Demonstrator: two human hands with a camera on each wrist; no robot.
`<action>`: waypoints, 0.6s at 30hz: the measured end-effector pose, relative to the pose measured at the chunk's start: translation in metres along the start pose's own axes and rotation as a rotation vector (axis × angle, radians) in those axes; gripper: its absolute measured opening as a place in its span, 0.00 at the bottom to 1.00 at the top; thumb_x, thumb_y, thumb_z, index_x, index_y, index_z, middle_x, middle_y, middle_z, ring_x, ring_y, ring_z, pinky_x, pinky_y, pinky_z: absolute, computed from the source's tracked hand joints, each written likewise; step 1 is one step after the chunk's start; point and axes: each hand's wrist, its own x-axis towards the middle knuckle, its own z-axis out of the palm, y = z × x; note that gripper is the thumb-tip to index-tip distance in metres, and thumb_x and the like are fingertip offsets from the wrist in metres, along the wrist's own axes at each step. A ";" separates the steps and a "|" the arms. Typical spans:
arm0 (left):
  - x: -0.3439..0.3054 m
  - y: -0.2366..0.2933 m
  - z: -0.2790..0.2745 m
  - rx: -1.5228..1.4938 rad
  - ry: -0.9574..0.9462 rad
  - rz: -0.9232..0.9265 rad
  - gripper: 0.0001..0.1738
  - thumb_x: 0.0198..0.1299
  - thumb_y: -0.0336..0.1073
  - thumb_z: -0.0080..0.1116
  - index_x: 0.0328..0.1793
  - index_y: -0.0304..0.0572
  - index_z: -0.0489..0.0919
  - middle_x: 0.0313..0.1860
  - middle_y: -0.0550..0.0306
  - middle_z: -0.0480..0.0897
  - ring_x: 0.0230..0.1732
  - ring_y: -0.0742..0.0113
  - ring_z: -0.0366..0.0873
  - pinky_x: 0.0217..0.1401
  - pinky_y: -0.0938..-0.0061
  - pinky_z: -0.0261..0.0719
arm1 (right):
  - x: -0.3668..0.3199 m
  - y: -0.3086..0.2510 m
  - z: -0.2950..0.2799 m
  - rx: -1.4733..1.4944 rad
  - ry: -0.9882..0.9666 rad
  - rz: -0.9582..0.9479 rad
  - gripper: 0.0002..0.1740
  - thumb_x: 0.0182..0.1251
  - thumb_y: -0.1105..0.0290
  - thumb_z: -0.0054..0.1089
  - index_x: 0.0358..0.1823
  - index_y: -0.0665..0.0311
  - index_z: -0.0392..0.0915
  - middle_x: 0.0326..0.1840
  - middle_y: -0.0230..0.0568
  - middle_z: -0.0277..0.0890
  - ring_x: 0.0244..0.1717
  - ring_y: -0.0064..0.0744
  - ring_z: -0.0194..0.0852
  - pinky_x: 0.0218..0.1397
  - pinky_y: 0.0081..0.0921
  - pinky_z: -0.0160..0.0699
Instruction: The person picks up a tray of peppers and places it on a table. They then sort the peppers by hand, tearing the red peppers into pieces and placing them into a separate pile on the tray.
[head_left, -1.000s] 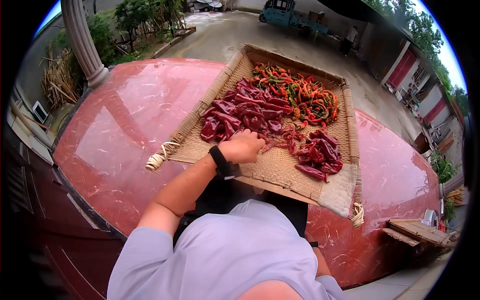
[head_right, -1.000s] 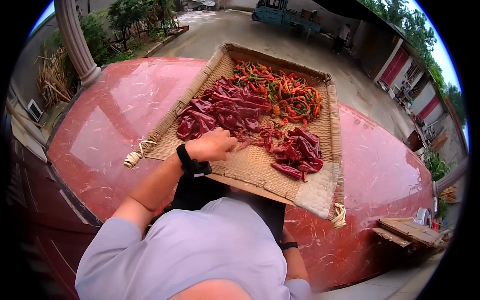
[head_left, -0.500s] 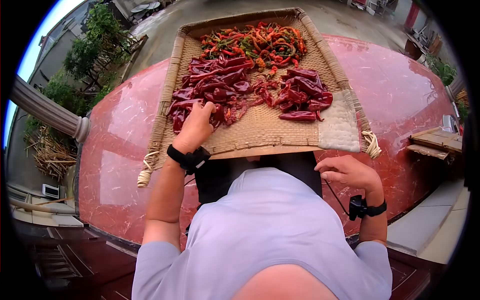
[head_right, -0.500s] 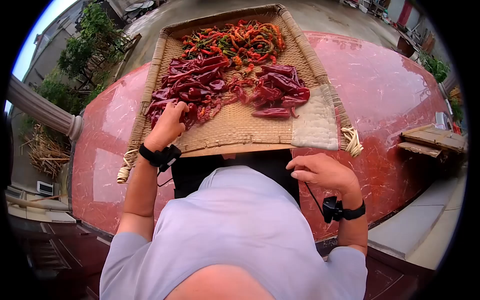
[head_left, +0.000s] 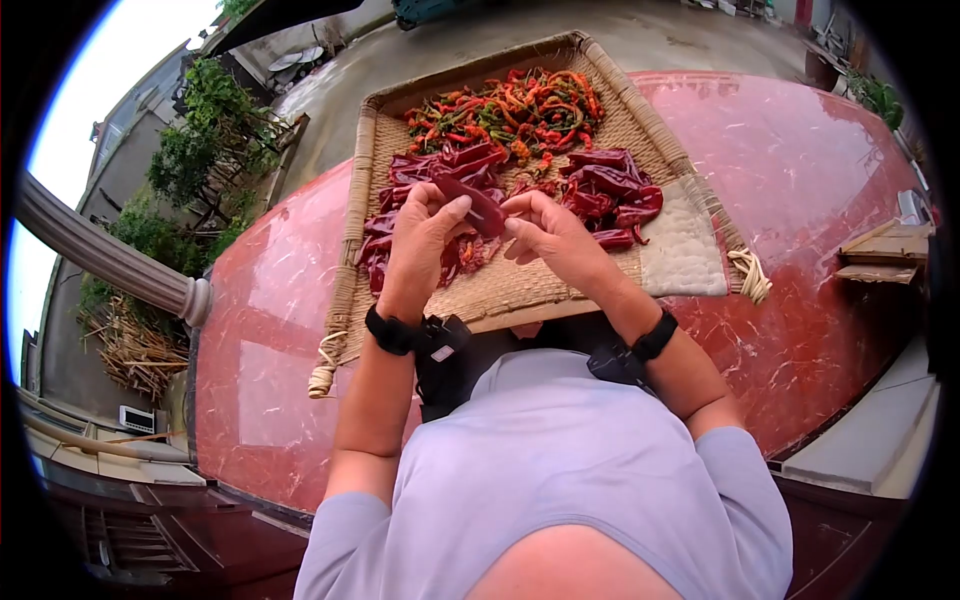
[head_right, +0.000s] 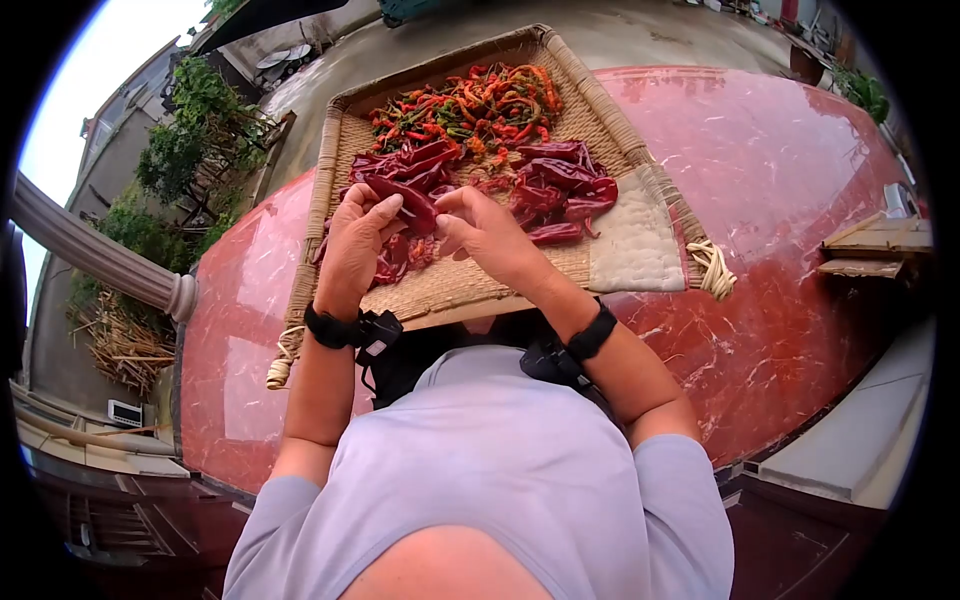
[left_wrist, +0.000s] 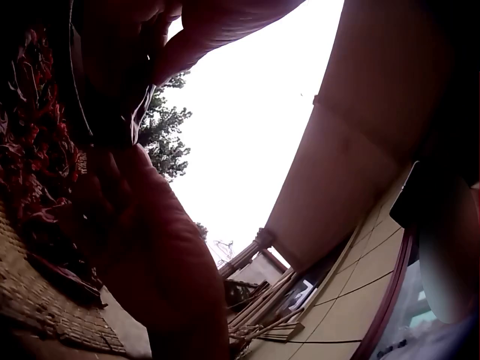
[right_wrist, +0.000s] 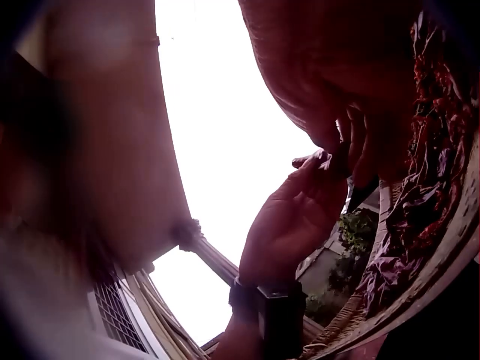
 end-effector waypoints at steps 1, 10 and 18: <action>0.001 0.001 0.000 -0.045 -0.004 -0.007 0.13 0.67 0.27 0.56 0.56 0.37 0.72 0.49 0.54 0.82 0.49 0.66 0.82 0.57 0.71 0.82 | 0.001 0.000 -0.003 0.040 0.020 0.002 0.25 0.76 0.56 0.54 0.66 0.64 0.65 0.47 0.38 0.77 0.44 0.25 0.80 0.46 0.24 0.82; -0.004 -0.012 -0.002 0.654 -0.116 -0.053 0.19 0.64 0.31 0.62 0.60 0.38 0.73 0.53 0.55 0.81 0.43 0.69 0.82 0.46 0.77 0.78 | 0.005 -0.025 -0.068 -0.369 0.101 -0.029 0.20 0.72 0.58 0.59 0.53 0.68 0.74 0.34 0.35 0.79 0.31 0.21 0.79 0.37 0.20 0.80; 0.001 -0.056 -0.054 1.374 -0.344 0.138 0.23 0.51 0.28 0.64 0.56 0.42 0.78 0.45 0.48 0.76 0.47 0.51 0.78 0.50 0.63 0.76 | -0.017 -0.018 -0.144 -1.277 0.644 -0.020 0.24 0.63 0.52 0.61 0.59 0.51 0.76 0.41 0.41 0.83 0.45 0.43 0.82 0.50 0.38 0.78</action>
